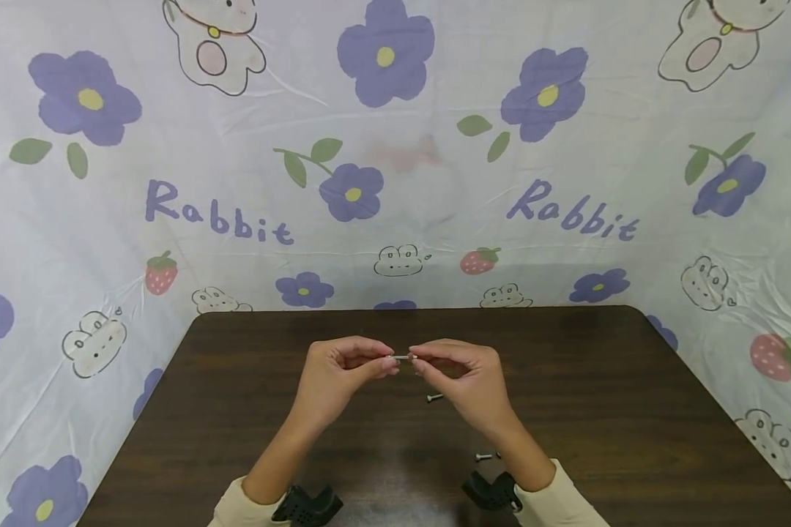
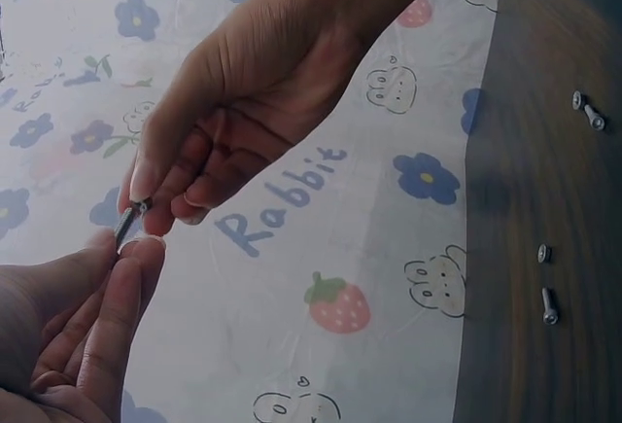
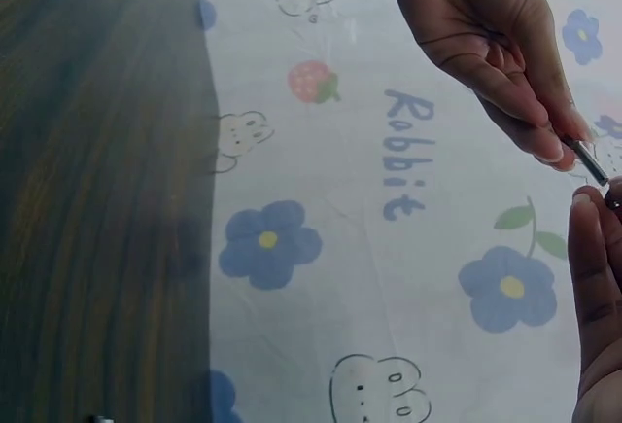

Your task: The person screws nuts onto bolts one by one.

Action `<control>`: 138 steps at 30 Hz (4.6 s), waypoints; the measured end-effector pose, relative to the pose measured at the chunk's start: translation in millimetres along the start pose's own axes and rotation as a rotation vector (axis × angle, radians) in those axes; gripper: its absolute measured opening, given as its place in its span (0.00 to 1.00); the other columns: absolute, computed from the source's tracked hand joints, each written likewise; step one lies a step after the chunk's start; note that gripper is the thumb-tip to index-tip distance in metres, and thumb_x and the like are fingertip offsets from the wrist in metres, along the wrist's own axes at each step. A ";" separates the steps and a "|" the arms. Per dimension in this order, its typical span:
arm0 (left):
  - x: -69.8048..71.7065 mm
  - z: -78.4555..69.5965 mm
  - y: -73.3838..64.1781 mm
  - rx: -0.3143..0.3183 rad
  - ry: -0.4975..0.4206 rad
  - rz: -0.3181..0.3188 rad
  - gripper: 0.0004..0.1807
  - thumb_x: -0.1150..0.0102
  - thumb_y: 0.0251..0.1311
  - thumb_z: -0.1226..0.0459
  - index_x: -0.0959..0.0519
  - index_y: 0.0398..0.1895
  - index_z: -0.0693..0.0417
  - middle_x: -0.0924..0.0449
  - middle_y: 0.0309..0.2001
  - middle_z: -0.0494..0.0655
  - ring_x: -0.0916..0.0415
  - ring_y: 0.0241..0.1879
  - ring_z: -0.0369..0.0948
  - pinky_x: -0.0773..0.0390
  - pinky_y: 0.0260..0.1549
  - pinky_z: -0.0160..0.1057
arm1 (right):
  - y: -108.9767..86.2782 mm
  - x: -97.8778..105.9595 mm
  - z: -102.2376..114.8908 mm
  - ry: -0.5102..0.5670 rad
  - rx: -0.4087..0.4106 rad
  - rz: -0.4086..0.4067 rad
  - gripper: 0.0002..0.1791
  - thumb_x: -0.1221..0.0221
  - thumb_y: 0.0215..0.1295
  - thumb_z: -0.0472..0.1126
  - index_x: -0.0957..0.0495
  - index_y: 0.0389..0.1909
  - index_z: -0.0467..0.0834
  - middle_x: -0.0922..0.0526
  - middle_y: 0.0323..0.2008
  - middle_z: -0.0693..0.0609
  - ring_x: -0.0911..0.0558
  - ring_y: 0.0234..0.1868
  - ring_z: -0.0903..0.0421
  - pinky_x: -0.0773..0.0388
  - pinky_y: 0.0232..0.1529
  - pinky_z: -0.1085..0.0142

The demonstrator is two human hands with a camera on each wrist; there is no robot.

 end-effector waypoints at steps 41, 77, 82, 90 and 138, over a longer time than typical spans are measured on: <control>-2.8 -2.5 -1.5 -0.049 -0.022 -0.089 0.09 0.30 0.60 0.70 0.15 0.38 0.71 0.12 0.34 0.58 0.11 0.33 0.49 0.12 0.38 0.44 | -1.1 -7.4 2.8 -0.002 -0.061 -0.029 0.13 0.33 0.62 0.28 0.13 0.48 0.35 0.11 0.42 0.46 0.11 0.42 0.52 0.13 0.41 0.61; -4.3 -1.9 -6.5 -0.073 -0.033 -0.128 0.06 0.29 0.59 0.70 0.12 0.38 0.65 0.12 0.35 0.58 0.11 0.34 0.48 0.12 0.40 0.44 | -3.8 -15.9 7.6 -0.108 -0.111 -0.066 0.06 0.35 0.65 0.30 0.13 0.41 0.39 0.12 0.32 0.49 0.13 0.31 0.52 0.13 0.34 0.65; -4.9 -2.6 -6.2 -0.071 -0.030 -0.120 0.06 0.29 0.59 0.70 0.12 0.38 0.65 0.12 0.35 0.58 0.11 0.33 0.48 0.12 0.39 0.45 | -3.5 -13.9 9.1 -0.051 -0.083 -0.068 0.10 0.33 0.63 0.29 0.12 0.45 0.39 0.12 0.37 0.49 0.11 0.36 0.52 0.13 0.39 0.63; -4.8 -3.0 -6.5 -0.069 -0.032 -0.116 0.06 0.29 0.59 0.71 0.12 0.38 0.65 0.12 0.35 0.59 0.11 0.34 0.48 0.13 0.39 0.44 | -3.9 -11.2 10.9 -0.080 -0.074 -0.083 0.10 0.31 0.61 0.30 0.12 0.43 0.39 0.12 0.36 0.50 0.13 0.36 0.54 0.13 0.39 0.64; -13.5 -8.0 -12.6 -0.151 -0.030 -0.137 0.05 0.30 0.59 0.70 0.12 0.38 0.64 0.11 0.34 0.57 0.11 0.33 0.48 0.12 0.38 0.45 | -8.0 -6.1 6.2 -0.008 -0.137 -0.136 0.03 0.34 0.65 0.31 0.15 0.37 0.40 0.14 0.29 0.48 0.15 0.28 0.53 0.14 0.30 0.64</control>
Point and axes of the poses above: each hand's wrist, its own y-axis towards the middle knuckle, its own x-axis out of the back of the hand, z = x × y, the point moved 8 cm from there along y, towards the middle knuckle
